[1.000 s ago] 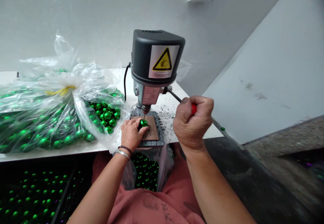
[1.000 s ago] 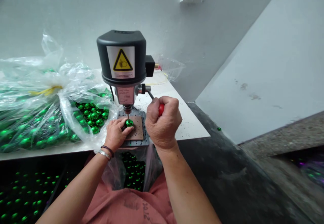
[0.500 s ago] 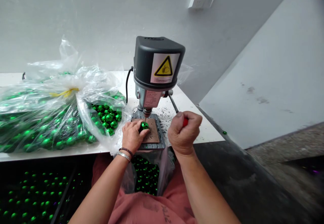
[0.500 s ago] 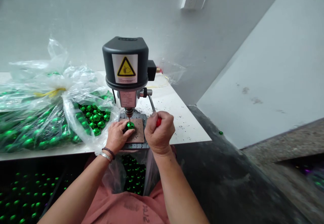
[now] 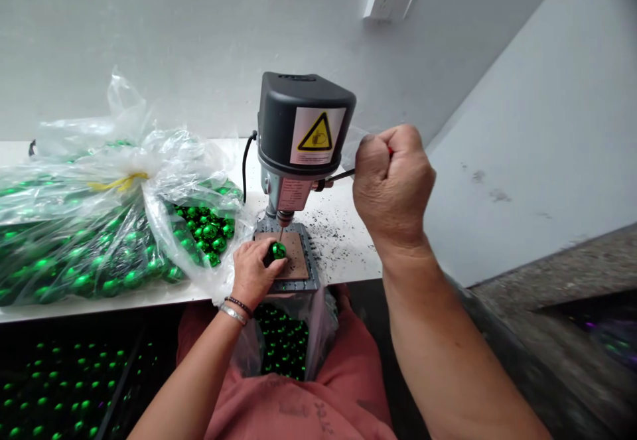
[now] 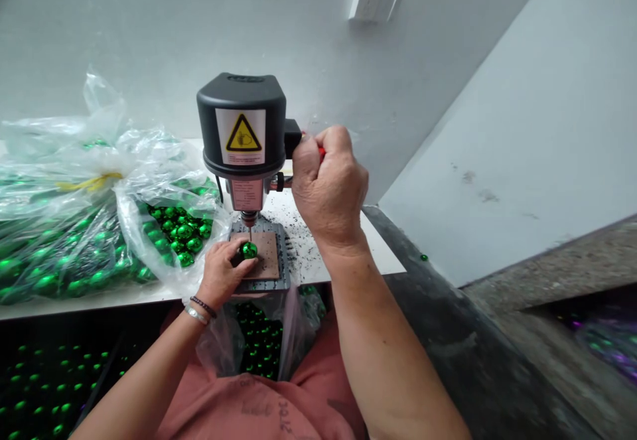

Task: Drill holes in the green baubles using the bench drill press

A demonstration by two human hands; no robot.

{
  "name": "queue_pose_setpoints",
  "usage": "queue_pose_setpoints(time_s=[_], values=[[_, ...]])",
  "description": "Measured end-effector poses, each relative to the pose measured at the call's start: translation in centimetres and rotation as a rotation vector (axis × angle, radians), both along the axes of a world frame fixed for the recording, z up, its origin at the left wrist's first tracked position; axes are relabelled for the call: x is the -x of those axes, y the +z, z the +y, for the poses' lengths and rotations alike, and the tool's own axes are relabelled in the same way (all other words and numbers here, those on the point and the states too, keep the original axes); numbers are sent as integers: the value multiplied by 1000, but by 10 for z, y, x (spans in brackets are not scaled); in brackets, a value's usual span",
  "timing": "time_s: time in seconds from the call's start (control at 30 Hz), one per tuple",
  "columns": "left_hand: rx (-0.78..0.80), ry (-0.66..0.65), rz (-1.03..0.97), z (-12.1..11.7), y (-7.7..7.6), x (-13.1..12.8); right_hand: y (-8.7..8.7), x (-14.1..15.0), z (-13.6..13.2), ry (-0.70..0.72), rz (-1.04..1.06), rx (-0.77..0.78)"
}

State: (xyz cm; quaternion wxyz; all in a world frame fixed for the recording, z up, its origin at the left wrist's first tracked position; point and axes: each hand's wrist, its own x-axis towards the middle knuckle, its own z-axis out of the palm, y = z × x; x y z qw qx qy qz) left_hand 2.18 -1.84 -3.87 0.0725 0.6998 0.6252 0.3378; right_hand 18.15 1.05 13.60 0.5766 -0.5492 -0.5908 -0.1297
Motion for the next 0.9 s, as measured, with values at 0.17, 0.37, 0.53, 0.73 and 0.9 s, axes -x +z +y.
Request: queue_pose_setpoints(time_s=[0.17, 0.37, 0.53, 0.73, 0.9], values=[[-28, -65, -114, -28, 9, 5, -1, 0, 1, 10, 7, 16], [-12, -125, -264, -61, 24, 15, -4, -1, 2, 26, -4, 27], [2, -157, -327, -74, 32, 16, -9, -3, 4, 63, -28, -56], [13, -178, -327, -81, 37, 14, -12, -3, 2, 102, -18, -107], [36, -173, -318, -83, 36, 14, -14, -4, -1, 102, -10, -105]])
